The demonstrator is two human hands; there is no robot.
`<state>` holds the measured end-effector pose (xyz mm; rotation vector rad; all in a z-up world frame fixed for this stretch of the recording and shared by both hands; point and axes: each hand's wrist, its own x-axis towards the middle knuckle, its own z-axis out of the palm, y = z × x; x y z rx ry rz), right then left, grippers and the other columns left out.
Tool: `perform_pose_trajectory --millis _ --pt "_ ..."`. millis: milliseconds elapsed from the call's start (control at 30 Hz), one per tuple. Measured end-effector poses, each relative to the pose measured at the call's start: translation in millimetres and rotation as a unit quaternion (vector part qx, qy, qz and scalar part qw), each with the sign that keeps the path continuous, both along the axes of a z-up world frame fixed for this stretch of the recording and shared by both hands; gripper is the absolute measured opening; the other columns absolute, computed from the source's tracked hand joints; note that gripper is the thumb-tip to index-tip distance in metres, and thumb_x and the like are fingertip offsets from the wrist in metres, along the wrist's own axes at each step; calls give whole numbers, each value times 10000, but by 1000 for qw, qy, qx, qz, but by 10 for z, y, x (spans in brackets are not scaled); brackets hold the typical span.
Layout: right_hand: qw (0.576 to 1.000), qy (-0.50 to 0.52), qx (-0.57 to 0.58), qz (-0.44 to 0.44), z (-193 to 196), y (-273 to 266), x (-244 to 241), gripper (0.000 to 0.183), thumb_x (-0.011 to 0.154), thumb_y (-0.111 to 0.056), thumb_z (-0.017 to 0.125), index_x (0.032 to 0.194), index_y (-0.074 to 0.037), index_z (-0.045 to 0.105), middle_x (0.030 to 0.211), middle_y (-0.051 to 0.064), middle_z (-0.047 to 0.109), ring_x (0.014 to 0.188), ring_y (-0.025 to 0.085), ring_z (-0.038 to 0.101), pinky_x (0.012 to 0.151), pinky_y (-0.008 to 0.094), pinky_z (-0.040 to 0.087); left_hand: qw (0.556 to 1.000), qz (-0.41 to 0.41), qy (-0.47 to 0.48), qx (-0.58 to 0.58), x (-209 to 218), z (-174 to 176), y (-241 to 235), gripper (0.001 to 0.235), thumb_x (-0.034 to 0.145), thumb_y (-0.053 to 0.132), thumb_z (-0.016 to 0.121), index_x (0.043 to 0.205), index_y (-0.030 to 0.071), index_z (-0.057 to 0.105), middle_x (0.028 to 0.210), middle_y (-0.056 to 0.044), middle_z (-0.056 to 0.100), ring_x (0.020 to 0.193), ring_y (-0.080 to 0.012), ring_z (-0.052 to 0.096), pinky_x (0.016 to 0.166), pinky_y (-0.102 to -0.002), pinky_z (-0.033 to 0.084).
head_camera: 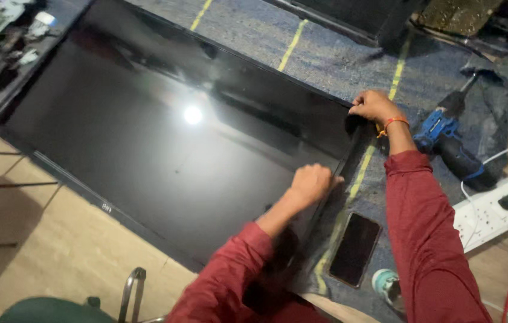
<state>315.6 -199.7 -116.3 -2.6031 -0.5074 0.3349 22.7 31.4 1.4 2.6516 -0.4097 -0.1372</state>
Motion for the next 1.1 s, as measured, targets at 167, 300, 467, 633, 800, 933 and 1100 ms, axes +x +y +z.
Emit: perform_pose_trajectory --millis 167,300,467,633,800,933,1100 --pt "999 1 36 -32 -38 -19 -137 400 766 -287 839 1063 -39 740 976 184 753 879 349 731 775 455 567 980 -48 -171 -89 1313 96 720 279 845 289 747 929 47 638 885 -178 692 877 -381 683 754 -511 538" --pt "997 -31 11 -65 73 17 -368 371 774 -254 829 1064 -41 743 1024 188 752 940 357 723 826 451 572 955 -187 -210 -94 2629 -53 868 397 741 312 829 965 32 659 958 -213 699 924 -426 669 780 -510 540" --pt "996 -11 -21 -89 242 125 -476 374 772 -251 834 1079 -60 738 1036 172 753 972 349 716 843 441 568 948 -298 111 -28 3500 -494 739 436 729 393 860 999 62 771 987 -161 773 931 -324 721 814 -442 554" --pt "992 49 -13 -119 455 210 -497 379 751 -253 840 1066 -71 732 1010 144 761 955 318 723 830 427 563 890 -371 258 57 3841 -489 617 567 735 533 849 1064 73 807 1040 -115 806 931 -252 735 829 -406 545" --pt "991 71 -17 -115 545 208 -591 365 751 -256 836 1041 -63 727 979 129 764 912 307 728 809 421 566 835 -329 432 86 3771 -475 418 841 616 604 889 1169 -11 740 1168 -152 761 1027 -305 711 872 -500 538" --pt "993 69 -33 -88 737 379 -471 359 744 -256 843 1033 -72 737 970 118 769 918 293 725 822 407 563 830 -292 466 91 3733 -434 390 935 568 661 858 1184 -28 722 1189 -170 751 1061 -349 730 895 -527 577" --pt "987 119 103 -41 854 738 -312 441 729 -290 842 1097 -76 729 982 54 744 912 199 690 802 352 550 863 -326 371 103 3661 -493 432 1024 606 759 855 1224 -49 738 1202 -183 737 1090 -337 700 914 -481 538"
